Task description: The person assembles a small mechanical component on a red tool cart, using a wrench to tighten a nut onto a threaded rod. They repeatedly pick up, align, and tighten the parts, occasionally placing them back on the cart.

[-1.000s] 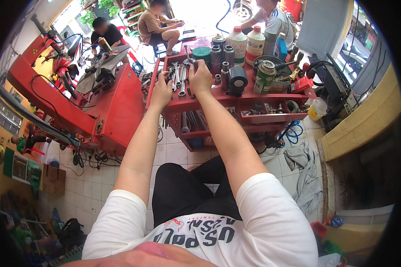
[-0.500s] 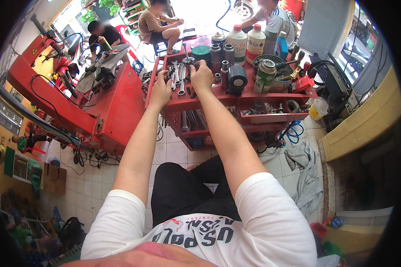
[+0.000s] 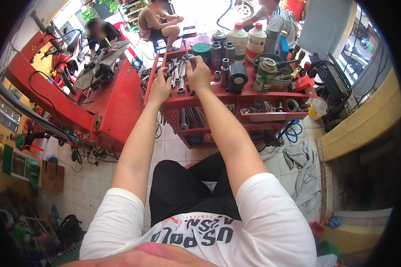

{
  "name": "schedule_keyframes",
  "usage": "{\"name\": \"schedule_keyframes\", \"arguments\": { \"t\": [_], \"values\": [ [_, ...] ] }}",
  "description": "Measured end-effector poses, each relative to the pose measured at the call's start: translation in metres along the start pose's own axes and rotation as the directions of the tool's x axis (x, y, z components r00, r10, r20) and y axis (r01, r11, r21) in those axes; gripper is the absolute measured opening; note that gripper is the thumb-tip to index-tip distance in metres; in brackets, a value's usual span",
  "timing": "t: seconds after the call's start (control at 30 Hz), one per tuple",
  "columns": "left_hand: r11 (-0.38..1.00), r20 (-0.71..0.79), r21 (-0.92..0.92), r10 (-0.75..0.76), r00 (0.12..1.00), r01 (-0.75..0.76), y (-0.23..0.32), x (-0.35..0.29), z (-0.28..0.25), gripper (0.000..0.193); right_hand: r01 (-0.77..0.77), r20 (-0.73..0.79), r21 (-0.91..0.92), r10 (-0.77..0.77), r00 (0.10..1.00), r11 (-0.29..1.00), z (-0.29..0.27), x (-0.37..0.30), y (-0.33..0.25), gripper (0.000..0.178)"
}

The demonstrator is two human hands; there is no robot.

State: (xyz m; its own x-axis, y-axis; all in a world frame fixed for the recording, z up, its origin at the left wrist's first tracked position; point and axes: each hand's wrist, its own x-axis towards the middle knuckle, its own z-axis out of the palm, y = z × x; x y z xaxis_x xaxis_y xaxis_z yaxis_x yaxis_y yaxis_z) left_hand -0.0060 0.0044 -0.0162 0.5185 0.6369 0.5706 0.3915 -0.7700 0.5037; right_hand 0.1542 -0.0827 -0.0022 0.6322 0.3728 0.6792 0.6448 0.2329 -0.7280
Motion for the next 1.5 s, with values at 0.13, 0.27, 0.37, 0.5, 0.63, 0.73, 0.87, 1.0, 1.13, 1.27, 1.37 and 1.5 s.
{"name": "schedule_keyframes", "arguments": {
  "t": [0.13, 0.27, 0.37, 0.5, 0.63, 0.73, 0.87, 1.0, 1.13, 1.27, 1.37, 1.5],
  "values": [
    [1.0, 0.018, 0.008, -0.013, 1.0, 0.013, 0.001, -0.001, -0.002, 0.04, 0.146, 0.216, -0.04, -0.134, 0.967, 0.989, 0.007, -0.006, -0.002, 0.021],
    [1.0, 0.015, -0.001, -0.013, 1.0, 0.013, 0.005, 0.0, 0.0, 0.041, 0.143, 0.197, -0.019, -0.136, 0.971, 0.99, 0.004, -0.003, 0.006, 0.021],
    [1.0, 0.001, -0.014, -0.014, 1.0, 0.014, 0.001, -0.001, 0.0, 0.042, 0.065, 0.201, 0.008, -0.065, 0.977, 0.998, 0.004, -0.005, 0.003, 0.022],
    [0.973, -0.051, -0.228, -0.047, 0.998, 0.034, -0.024, 0.008, 0.005, 0.041, 0.068, 0.221, -0.01, -0.064, 0.973, 0.998, 0.008, -0.004, 0.003, 0.021],
    [0.574, 0.007, -0.791, -0.338, 0.941, 0.212, -0.013, 0.025, 0.003, 0.028, 0.07, 0.259, -0.028, -0.061, 0.964, 0.997, 0.008, -0.005, 0.013, 0.021],
    [0.211, 0.104, -0.952, -0.455, 0.884, 0.221, -0.011, 0.033, -0.001, 0.02, 0.056, 0.264, -0.009, -0.051, 0.963, 0.998, 0.01, -0.003, 0.011, 0.022],
    [-0.124, 0.294, -0.956, -0.407, 0.865, 0.266, -0.014, 0.023, 0.009, 0.023, -0.012, 0.285, 0.012, 0.008, 0.958, 1.0, 0.008, -0.005, 0.014, 0.024],
    [-0.442, 0.491, -0.817, -0.198, 0.848, 0.37, -0.036, 0.026, -0.002, 0.042, 0.018, 0.342, 0.035, -0.029, 0.939, 0.999, 0.01, -0.004, 0.01, 0.022],
    [-0.397, 0.527, -0.817, -0.222, 0.82, 0.418, -0.023, 0.024, 0.002, 0.04, -0.01, 0.354, 0.052, -0.008, 0.935, 0.999, 0.005, -0.004, 0.013, 0.02],
    [-0.41, 0.549, -0.794, -0.168, 0.819, 0.448, -0.027, 0.022, -0.003, 0.038, -0.012, 0.349, 0.047, -0.005, 0.937, 0.999, 0.007, -0.005, 0.01, 0.019],
    [-0.355, 0.569, -0.798, -0.176, 0.803, 0.487, -0.022, 0.022, -0.002, 0.037, -0.023, 0.349, 0.047, 0.005, 0.937, 0.999, 0.007, -0.005, 0.012, 0.02],
    [-0.359, 0.572, -0.798, -0.194, 0.797, 0.485, -0.021, 0.021, 0.0, 0.038, -0.057, 0.373, 0.025, 0.043, 0.927, 0.998, 0.005, -0.005, 0.01, 0.02]
  ]
}}
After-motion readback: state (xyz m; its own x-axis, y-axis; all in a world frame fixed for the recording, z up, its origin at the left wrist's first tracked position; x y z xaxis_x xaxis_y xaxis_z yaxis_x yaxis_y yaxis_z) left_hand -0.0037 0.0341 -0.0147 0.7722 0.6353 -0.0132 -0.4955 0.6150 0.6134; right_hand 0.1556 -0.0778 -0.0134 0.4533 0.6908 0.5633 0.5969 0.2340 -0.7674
